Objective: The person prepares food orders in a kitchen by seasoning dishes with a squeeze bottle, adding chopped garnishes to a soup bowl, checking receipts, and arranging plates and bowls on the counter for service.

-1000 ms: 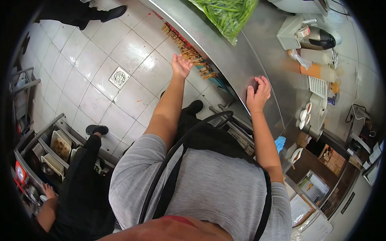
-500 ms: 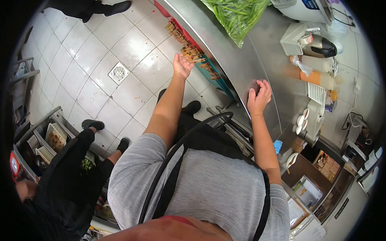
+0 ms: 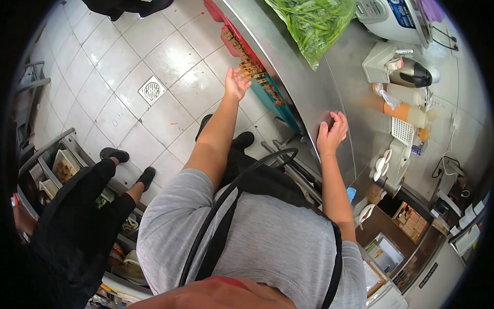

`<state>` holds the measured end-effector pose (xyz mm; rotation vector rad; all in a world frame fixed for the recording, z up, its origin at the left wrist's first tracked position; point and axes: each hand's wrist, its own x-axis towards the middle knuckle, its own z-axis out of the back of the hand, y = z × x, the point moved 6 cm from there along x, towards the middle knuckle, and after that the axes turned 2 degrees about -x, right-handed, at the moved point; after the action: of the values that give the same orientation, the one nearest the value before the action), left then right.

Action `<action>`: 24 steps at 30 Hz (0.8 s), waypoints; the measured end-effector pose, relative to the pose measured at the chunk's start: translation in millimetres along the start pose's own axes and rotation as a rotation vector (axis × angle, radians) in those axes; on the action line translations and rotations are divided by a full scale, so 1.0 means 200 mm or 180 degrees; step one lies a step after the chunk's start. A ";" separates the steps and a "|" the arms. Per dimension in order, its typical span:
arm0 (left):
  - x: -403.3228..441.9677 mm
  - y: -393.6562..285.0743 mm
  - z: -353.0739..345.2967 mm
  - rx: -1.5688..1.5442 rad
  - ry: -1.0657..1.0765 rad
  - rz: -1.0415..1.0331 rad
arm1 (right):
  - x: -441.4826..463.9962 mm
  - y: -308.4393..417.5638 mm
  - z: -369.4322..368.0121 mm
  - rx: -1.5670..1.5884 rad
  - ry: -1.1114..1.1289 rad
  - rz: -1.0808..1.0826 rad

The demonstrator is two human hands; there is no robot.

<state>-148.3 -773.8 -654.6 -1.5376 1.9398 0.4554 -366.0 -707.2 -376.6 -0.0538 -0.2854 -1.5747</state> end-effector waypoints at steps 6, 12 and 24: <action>0.15 -0.16 -0.11 0.0232 0.0013 -0.0109 | 0.00 0.00 0.00 0.0009 0.0053 -0.0003; 0.21 -0.26 -0.25 0.0106 0.0454 -0.0190 | 0.00 -0.01 -0.01 -0.0022 0.0065 0.0029; 0.06 -0.33 -0.23 -0.0417 0.0310 -0.0394 | 0.00 0.00 -0.01 0.0000 0.0020 0.0150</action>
<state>-98.2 -827.7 -621.2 -1.7823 1.9058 0.4702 -366.1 -708.0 -378.5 -0.0554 -0.2774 -1.5277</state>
